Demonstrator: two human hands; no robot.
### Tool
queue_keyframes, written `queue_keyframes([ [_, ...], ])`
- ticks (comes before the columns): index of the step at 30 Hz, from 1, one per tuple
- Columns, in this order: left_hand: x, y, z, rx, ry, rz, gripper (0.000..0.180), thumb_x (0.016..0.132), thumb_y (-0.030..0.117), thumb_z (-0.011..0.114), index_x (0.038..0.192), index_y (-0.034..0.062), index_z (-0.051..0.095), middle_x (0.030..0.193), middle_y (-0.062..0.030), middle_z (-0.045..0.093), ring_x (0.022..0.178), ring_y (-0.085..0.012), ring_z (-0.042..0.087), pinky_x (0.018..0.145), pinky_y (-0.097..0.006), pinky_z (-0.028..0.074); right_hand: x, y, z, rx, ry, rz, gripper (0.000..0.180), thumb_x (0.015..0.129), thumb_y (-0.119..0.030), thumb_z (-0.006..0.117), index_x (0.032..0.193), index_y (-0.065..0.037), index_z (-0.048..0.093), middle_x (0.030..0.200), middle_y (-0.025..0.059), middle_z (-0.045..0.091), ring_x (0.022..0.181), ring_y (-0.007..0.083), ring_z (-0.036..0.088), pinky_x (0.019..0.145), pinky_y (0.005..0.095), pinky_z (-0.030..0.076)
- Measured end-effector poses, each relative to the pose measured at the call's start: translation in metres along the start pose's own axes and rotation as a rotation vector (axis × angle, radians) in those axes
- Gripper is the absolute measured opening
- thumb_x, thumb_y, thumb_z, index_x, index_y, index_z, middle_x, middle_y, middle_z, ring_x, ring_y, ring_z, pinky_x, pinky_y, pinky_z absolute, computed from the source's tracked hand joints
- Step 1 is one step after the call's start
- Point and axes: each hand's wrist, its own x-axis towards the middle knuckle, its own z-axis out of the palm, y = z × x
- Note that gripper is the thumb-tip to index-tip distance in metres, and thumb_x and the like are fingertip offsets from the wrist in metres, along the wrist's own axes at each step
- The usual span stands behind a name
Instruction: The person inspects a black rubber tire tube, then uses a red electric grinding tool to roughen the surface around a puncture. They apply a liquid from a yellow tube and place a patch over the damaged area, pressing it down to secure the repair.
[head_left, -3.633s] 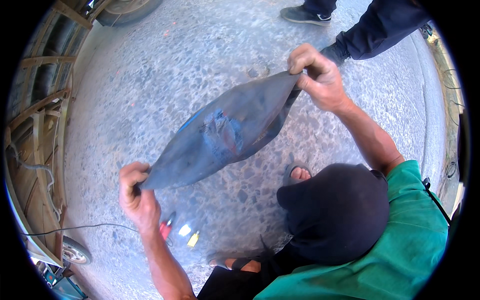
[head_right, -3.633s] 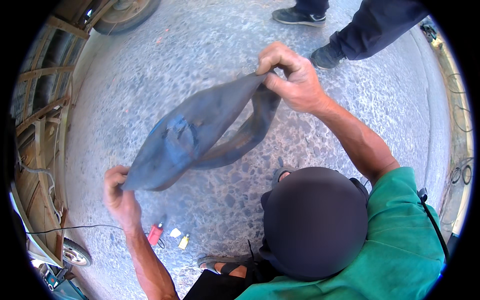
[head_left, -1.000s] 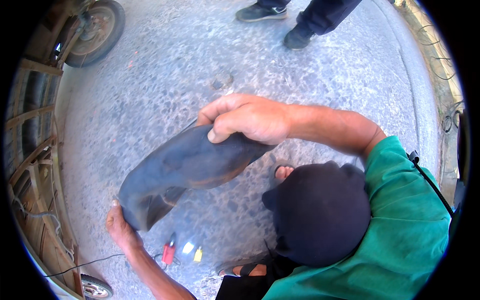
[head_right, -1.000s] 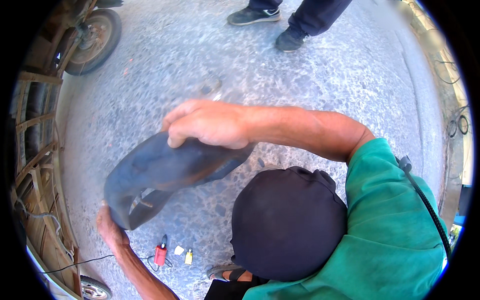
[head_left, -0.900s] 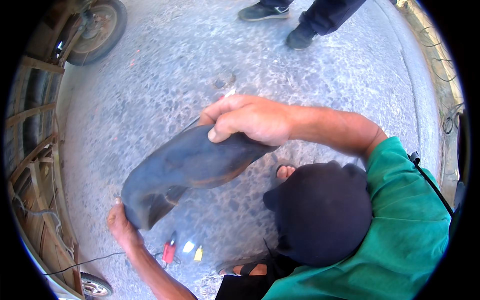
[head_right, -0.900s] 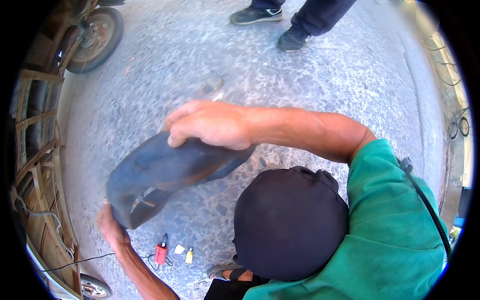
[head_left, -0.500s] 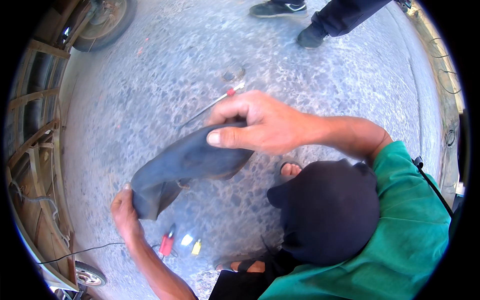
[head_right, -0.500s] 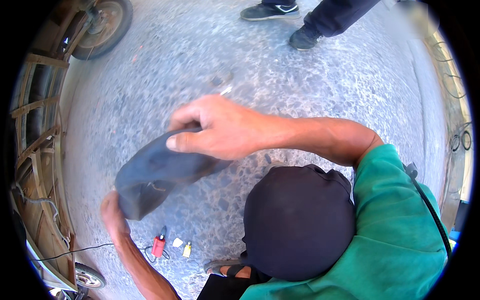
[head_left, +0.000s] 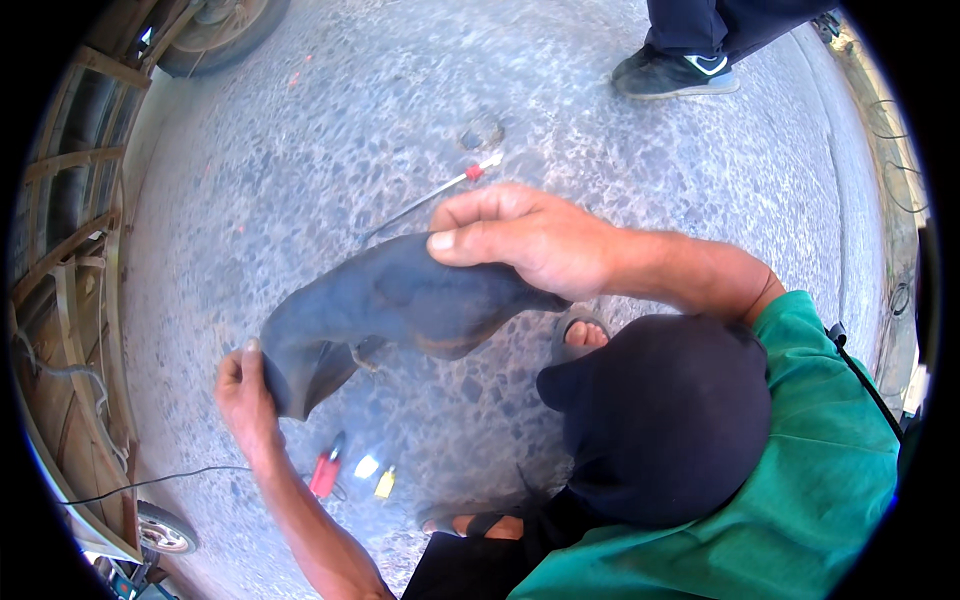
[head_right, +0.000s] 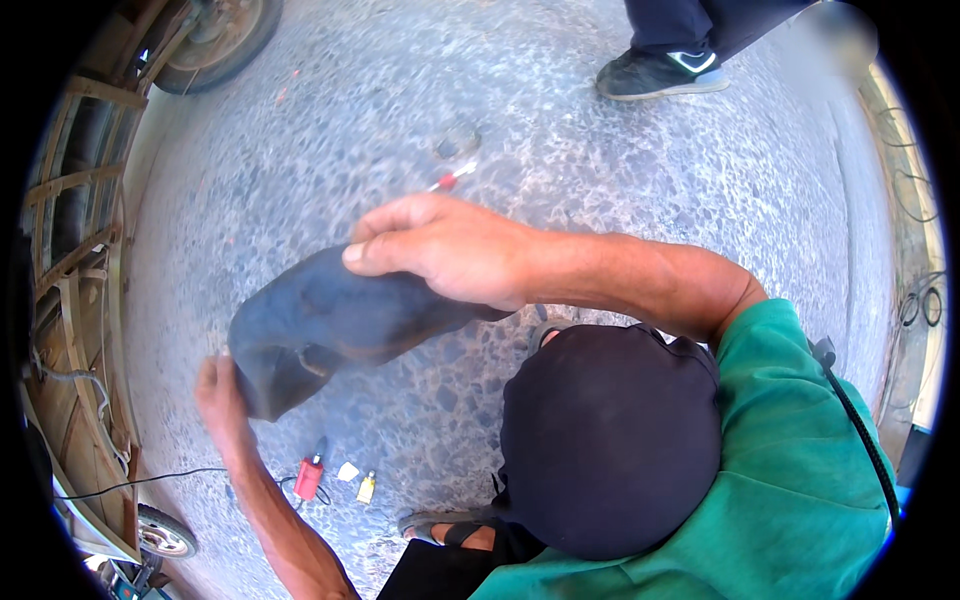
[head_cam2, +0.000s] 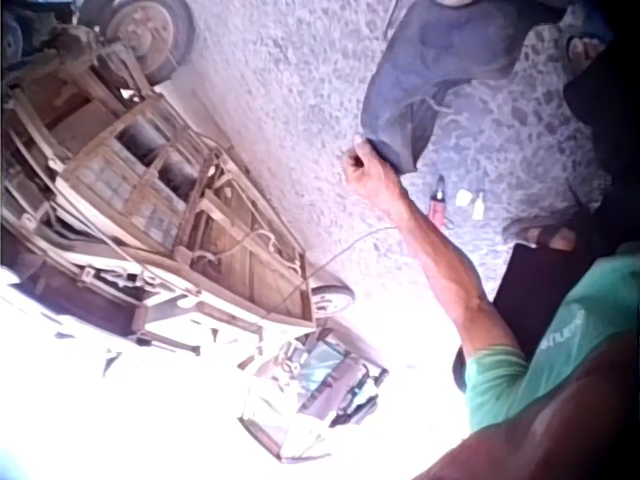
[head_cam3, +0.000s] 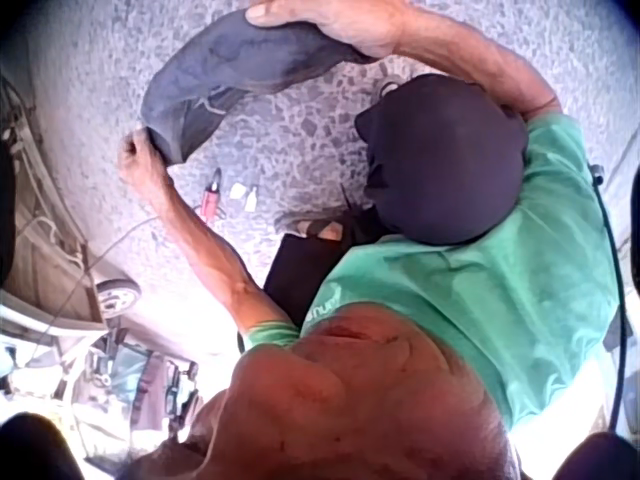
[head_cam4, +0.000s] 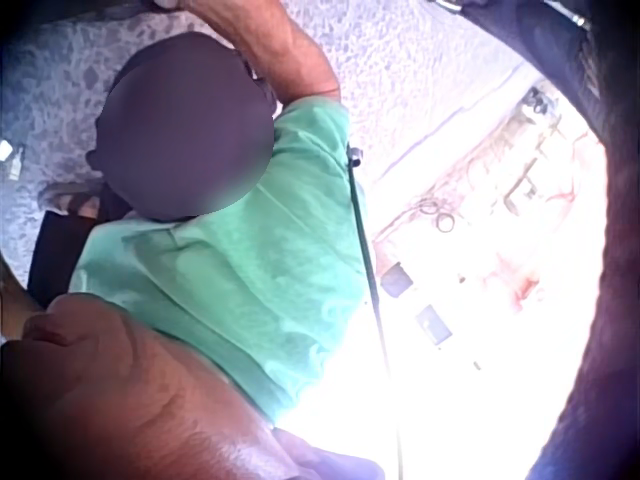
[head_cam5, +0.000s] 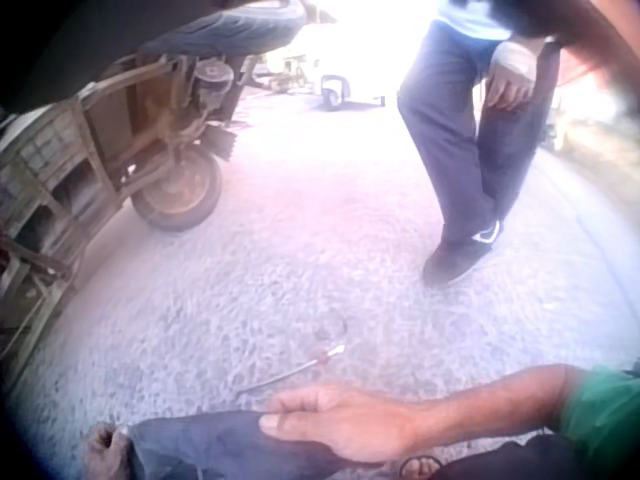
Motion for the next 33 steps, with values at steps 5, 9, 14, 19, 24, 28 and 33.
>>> queue_keyframes([
  [5, -0.024, 0.036, 0.01, 0.027, 0.269, 0.235, 0.021, 0.097, 0.019, 0.067, 0.095, -0.0014, 0.067, 0.084, -0.0036, 0.065, 0.075, -0.0115, 0.053, 0.071, -0.028, 0.046, 0.004, 0.006, 0.005, 0.034, -0.02, 0.004, 0.02, 0.104, -0.025, 0.057, 0.101, -0.006, 0.065, 0.092, -0.0036, 0.064, 0.086, 0.0055, 0.058, 0.081, 0.0265, 0.049],
  [9, -0.076, 0.089, 0.022, -0.199, -0.001, 0.197, 0.023, 0.099, 0.021, 0.065, 0.093, -0.0014, 0.07, 0.075, -0.0039, 0.066, 0.065, -0.0083, 0.056, 0.059, -0.024, 0.044, 0.007, 0.014, 0.011, 0.061, -0.004, -0.011, 0.017, 0.104, -0.021, 0.058, 0.103, -0.005, 0.065, 0.092, -0.0032, 0.064, 0.086, 0.0051, 0.058, 0.08, 0.026, 0.049],
  [14, -0.101, 0.126, 0.038, -0.326, -0.215, 0.021, 0.032, 0.1, 0.027, 0.063, 0.09, -0.0022, 0.07, 0.069, -0.0039, 0.065, 0.058, -0.0066, 0.051, 0.055, -0.022, 0.039, 0.007, 0.023, 0.023, 0.178, -0.028, -0.053, 0.016, 0.104, -0.019, 0.058, 0.106, -0.005, 0.064, 0.094, -0.0016, 0.065, 0.088, 0.0055, 0.059, 0.081, 0.0254, 0.05],
  [19, -0.088, 0.122, 0.048, -0.422, -0.277, -0.207, 0.044, 0.103, 0.036, 0.057, 0.084, -0.002, 0.068, 0.065, -0.0053, 0.061, 0.058, -0.0078, 0.049, 0.055, -0.023, 0.038, 0.005, 0.042, 0.033, 0.303, -0.035, -0.05, 0.018, 0.105, -0.02, 0.057, 0.106, -0.003, 0.063, 0.095, -0.0009, 0.063, 0.088, 0.0053, 0.057, 0.078, 0.0253, 0.049],
  [24, -0.084, 0.108, 0.056, -0.476, -0.241, -0.242, 0.045, 0.103, 0.038, 0.057, 0.079, 0.0005, 0.066, 0.064, -0.0046, 0.059, 0.057, -0.0084, 0.048, 0.054, -0.024, 0.037, 0.003, 0.05, 0.034, 0.297, -0.029, -0.024, 0.018, 0.105, -0.019, 0.056, 0.109, -0.003, 0.062, 0.096, -0.0003, 0.063, 0.089, 0.0061, 0.058, 0.08, 0.0258, 0.05],
  [28, -0.078, 0.106, 0.055, -0.509, -0.259, -0.291, 0.043, 0.102, 0.037, 0.059, 0.077, 0.0026, 0.065, 0.063, -0.004, 0.059, 0.055, -0.0079, 0.047, 0.053, -0.023, 0.036, 0.003, 0.054, 0.036, 0.297, -0.058, -0.016, 0.019, 0.105, -0.019, 0.056, 0.111, -0.002, 0.062, 0.097, 0.0005, 0.063, 0.09, 0.0066, 0.058, 0.081, 0.0263, 0.049],
  [33, -0.078, 0.102, 0.065, -0.551, -0.25, -0.301, 0.037, 0.102, 0.033, 0.059, 0.076, 0.007, 0.062, 0.06, -0.0003, 0.054, 0.053, -0.0073, 0.043, 0.05, -0.023, 0.032, 0.0, 0.057, 0.035, 0.213, -0.066, -0.051, 0.019, 0.102, -0.019, 0.058, 0.108, -0.002, 0.063, 0.094, -0.0003, 0.062, 0.086, 0.0065, 0.056, 0.078, 0.0269, 0.047],
])
